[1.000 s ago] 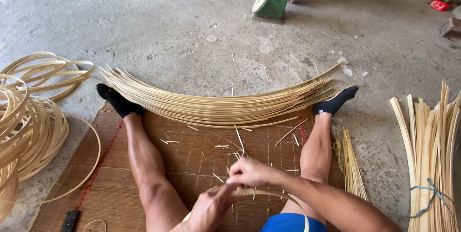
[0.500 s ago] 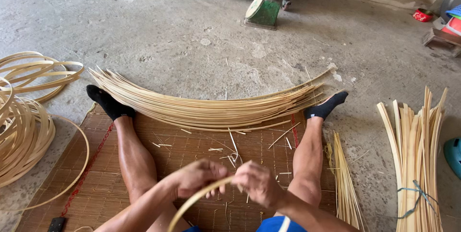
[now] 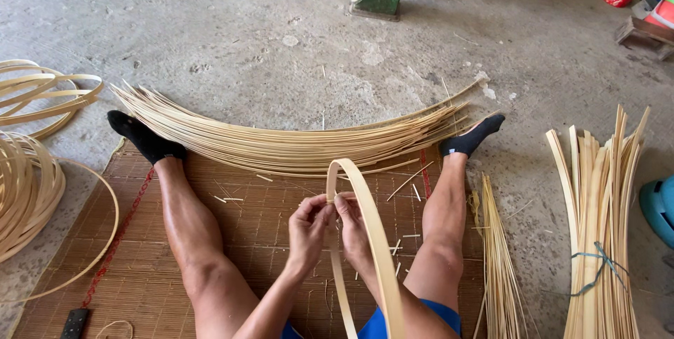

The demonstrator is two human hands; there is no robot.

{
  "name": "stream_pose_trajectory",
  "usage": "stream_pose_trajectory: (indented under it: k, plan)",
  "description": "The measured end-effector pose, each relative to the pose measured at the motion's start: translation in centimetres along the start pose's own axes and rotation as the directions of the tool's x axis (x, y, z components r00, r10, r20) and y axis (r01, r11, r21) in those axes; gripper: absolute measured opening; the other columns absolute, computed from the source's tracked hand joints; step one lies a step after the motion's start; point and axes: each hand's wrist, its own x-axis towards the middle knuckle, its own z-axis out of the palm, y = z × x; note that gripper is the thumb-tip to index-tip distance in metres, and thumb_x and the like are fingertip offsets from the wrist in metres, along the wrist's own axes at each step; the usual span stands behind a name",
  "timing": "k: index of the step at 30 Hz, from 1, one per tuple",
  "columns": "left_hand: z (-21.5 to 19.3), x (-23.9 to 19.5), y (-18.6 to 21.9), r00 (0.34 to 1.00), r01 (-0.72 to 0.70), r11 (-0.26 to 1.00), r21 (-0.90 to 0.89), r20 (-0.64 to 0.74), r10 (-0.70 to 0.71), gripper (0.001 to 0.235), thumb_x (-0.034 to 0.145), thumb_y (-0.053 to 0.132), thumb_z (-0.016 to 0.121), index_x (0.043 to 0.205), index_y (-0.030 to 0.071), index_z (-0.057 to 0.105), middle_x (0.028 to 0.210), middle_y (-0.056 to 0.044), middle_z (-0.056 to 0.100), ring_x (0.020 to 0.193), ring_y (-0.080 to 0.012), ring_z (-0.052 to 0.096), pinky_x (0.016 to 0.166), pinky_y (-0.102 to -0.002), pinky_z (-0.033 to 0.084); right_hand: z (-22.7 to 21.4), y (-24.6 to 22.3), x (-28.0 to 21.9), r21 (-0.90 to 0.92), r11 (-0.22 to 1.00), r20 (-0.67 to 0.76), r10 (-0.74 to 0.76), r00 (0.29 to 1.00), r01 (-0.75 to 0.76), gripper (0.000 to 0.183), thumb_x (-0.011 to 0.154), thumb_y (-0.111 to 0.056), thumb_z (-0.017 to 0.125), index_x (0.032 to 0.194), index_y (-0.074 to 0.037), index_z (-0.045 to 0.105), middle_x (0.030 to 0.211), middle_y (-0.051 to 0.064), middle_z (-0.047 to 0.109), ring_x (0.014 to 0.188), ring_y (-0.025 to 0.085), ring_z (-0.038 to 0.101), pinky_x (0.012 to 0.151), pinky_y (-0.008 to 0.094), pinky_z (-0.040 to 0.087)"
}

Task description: The person sits on a mat and weaves thin bamboo strips around a circular bamboo frame to create a basket rim. They use a knife to trim excess material and a mallet to secure the weave, repeating the process for multiple frames.

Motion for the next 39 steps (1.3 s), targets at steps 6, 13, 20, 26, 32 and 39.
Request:
stream_pose_trajectory:
  k: [6, 13, 20, 26, 32, 39]
  plan:
    - [-5.0, -1.4, 0.2, 0.991, -0.052, 0.973, 0.226, 0.134, 0.022, 0.011, 0.097, 0.011, 0.067, 0.106, 0.005, 0.072, 0.098, -0.004, 0.069, 0.084, -0.012, 0.067, 0.073, -0.025, 0.057, -4.0, 1.6, -0.6, 0.028, 1.0, 0.372, -0.017, 0.928, 0.007, 0.014, 0.101, -0.024, 0.071, 0.099, -0.011, 0.075, 0.08, 0.001, 0.066, 0.065, 0.008, 0.052, 0.053, 0.023, 0.043]
    - [-6.4, -7.0, -1.3, 0.977, 0.087, 0.99, -0.115, 0.206, -0.062, 0.013, 0.096, 0.006, 0.064, 0.107, 0.001, 0.063, 0.103, -0.006, 0.067, 0.093, -0.0095, 0.066, 0.08, -0.024, 0.055, -5.4, -2.0, -4.6, -0.223, 0.911, 0.57, -0.166, 0.805, 0.346, 0.017, 0.1, -0.027, 0.072, 0.093, -0.012, 0.072, 0.086, -0.002, 0.064, 0.078, 0.007, 0.058, 0.07, 0.025, 0.052]
    - [-9.8, -10.1, -3.0, 0.977, 0.056, 0.937, -0.345, 0.211, 0.019, 0.016, 0.092, -0.006, 0.066, 0.102, 0.002, 0.057, 0.106, -0.006, 0.055, 0.093, -0.0116, 0.058, 0.083, -0.027, 0.051, -2.6, -4.9, -8.0, -0.354, 0.863, 0.582, -0.099, 0.807, 0.361, 0.015, 0.09, -0.019, 0.081, 0.089, -0.008, 0.071, 0.088, 0.002, 0.065, 0.069, 0.012, 0.06, 0.056, 0.029, 0.049]
    - [-10.5, -12.1, -4.1, 0.94, 0.049, 0.915, -0.401, 0.329, 0.094, 0.032, 0.085, -0.002, 0.078, 0.101, 0.006, 0.051, 0.105, -0.006, 0.053, 0.096, -0.0137, 0.056, 0.084, -0.028, 0.046, 0.3, -7.2, -8.9, -0.118, 0.572, 0.73, -0.504, 0.461, 0.812, 0.019, 0.091, -0.009, 0.083, 0.103, -0.012, 0.069, 0.095, 0.002, 0.064, 0.082, 0.017, 0.064, 0.067, 0.032, 0.052]
    - [-10.9, -12.7, -5.4, 0.939, 0.075, 0.816, -0.573, 0.315, 0.136, 0.019, 0.098, 0.018, 0.067, 0.098, 0.004, 0.055, 0.099, -0.008, 0.053, 0.089, -0.0142, 0.053, 0.079, -0.028, 0.044, 1.7, -8.9, -8.3, -0.049, 0.358, 0.821, -0.518, 0.242, 0.932, 0.03, 0.079, 0.003, 0.08, 0.106, -0.008, 0.071, 0.097, 0.002, 0.066, 0.083, 0.019, 0.063, 0.069, 0.035, 0.051]
    - [-11.9, -13.7, -6.9, 0.97, 0.183, 0.784, -0.593, 0.237, -0.047, 0.016, 0.098, 0.014, 0.063, 0.09, 0.005, 0.053, 0.096, -0.011, 0.055, 0.083, -0.0143, 0.051, 0.076, -0.029, 0.044, -0.9, -7.1, -8.7, -0.125, 0.485, 0.869, -0.368, 0.332, 0.866, 0.019, 0.085, 0.002, 0.077, 0.097, -0.01, 0.069, 0.091, 0.001, 0.064, 0.088, 0.018, 0.063, 0.073, 0.033, 0.054]
